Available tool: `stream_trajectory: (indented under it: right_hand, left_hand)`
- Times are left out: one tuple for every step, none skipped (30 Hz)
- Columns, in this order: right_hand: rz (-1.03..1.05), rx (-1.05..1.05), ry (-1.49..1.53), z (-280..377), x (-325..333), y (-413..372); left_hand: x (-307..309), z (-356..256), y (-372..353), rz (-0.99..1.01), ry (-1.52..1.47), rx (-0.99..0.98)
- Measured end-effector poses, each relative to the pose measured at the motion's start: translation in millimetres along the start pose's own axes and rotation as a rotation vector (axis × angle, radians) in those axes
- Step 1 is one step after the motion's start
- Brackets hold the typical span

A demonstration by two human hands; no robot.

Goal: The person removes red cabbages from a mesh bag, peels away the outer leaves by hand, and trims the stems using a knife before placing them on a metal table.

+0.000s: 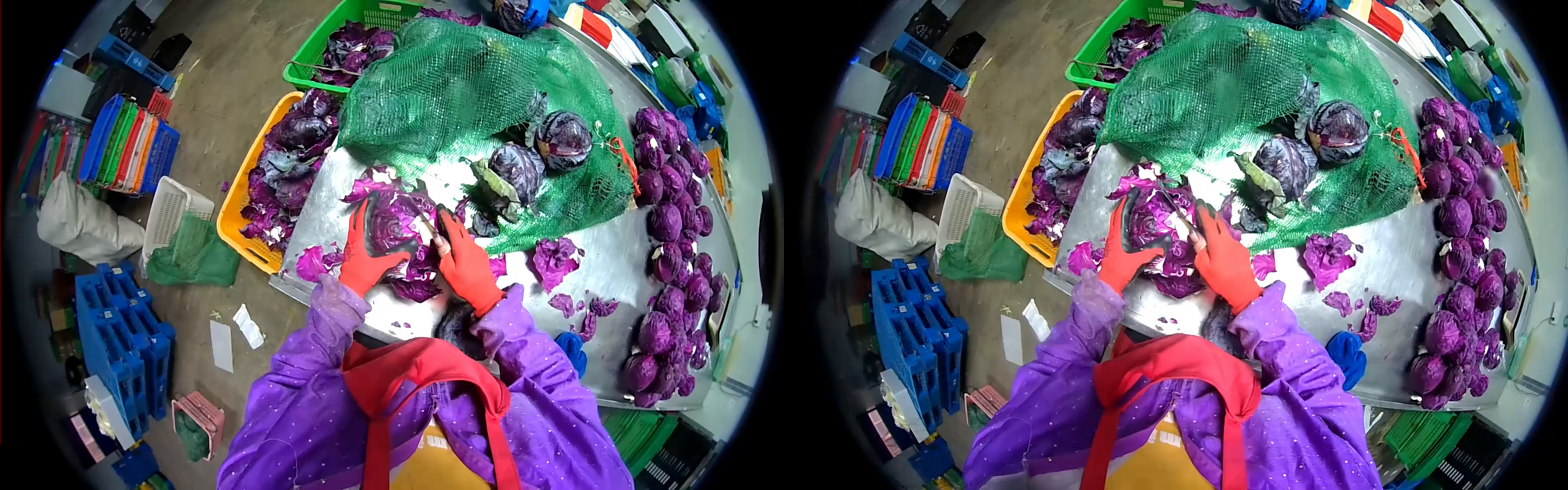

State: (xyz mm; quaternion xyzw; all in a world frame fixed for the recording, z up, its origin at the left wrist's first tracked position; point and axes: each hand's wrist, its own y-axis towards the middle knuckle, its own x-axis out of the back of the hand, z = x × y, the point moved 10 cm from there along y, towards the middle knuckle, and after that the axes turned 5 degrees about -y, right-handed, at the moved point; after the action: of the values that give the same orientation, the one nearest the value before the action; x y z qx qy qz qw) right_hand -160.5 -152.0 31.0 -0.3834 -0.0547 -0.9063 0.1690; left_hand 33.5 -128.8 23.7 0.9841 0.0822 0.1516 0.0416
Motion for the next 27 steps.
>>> stream_trajectory:
  right_hand:
    - [-0.006,0.023,-0.024,0,-1,1]
    - [-0.011,0.041,-0.047,-2,-2,0]
    - [-0.018,0.057,-0.071,-3,-1,-1]
    - [-0.002,0.037,-0.091,-5,-3,0]
    - [-0.002,0.029,-0.091,-6,-3,0]
    - [-0.003,0.023,-0.091,-5,-3,2]
    - [-0.005,0.017,-0.091,-5,-3,4]
    - [-0.009,0.031,-0.109,-2,-1,6]
    - [0.009,0.009,-0.096,0,-1,10]
    - [0.03,-0.015,-0.083,3,0,14]
    - [0.049,-0.036,-0.071,2,-2,18]
    - [0.035,-0.019,-0.054,1,-2,22]
    - [0.023,0.002,-0.037,-1,-3,27]
    - [0.01,0.025,-0.019,-1,-3,33]
    - [0.007,0.032,0.0,4,3,42]
    - [0.065,-0.069,0.033,-7,1,58]
    - [0.122,-0.172,0.067,-20,-2,73]
    - [0.151,-0.168,0.09,-23,-5,88]
    - [0.135,-0.149,0.113,-32,-12,104]
    - [0.11,-0.141,0.164,-41,-17,106]
    - [0.082,-0.119,0.214,-47,-22,114]
    - [0.034,-0.125,0.288,-57,-28,114]
    - [0.046,-0.174,0.234,-73,-37,114]
    - [-0.012,-0.164,0.244,-71,-30,109]
    - [-0.067,-0.161,0.257,-71,-24,100]
    - [0.001,-0.166,0.379,-72,-24,93]
    - [-0.04,-0.172,0.412,-87,-27,83]
  left_hand:
    - [-1,-4,2,-0.002,0.038,-0.031]
    - [0,-4,3,-0.022,0.066,-0.023]
    - [0,-1,5,-0.027,0.04,-0.011]
    - [1,4,6,-0.032,0.014,0.001]
    - [2,8,7,-0.037,-0.012,0.014]
    - [2,8,9,-0.042,-0.037,-0.002]
    - [1,10,11,-0.035,-0.068,0.012]
    - [2,11,12,-0.027,-0.098,0.029]
    - [2,13,13,-0.02,-0.129,0.047]
    - [1,17,13,-0.011,-0.153,0.053]
    - [1,19,13,-0.01,-0.147,0.055]
    - [2,19,14,-0.011,-0.141,0.057]
    - [2,17,14,-0.018,-0.135,0.06]
    - [2,15,15,-0.026,-0.135,0.068]
    - [2,14,13,-0.028,-0.116,0.065]
    - [2,13,12,-0.027,-0.094,0.058]
    - [2,11,10,-0.024,-0.072,0.05]
    - [2,9,10,-0.047,-0.027,0.021]
    - [3,15,10,-0.033,-0.076,0.026]
    - [3,24,8,-0.017,-0.129,0.031]
    - [7,34,11,-0.009,-0.181,0.025]
    - [8,49,11,0.034,-0.349,0.048]
    - [10,40,15,0.135,-0.362,0.006]
    - [12,37,18,0.223,-0.399,0.029]
    - [14,32,19,0.315,-0.435,0.06]
    - [21,25,22,0.379,-0.35,0.069]
    - [28,27,20,0.327,-0.471,0.217]
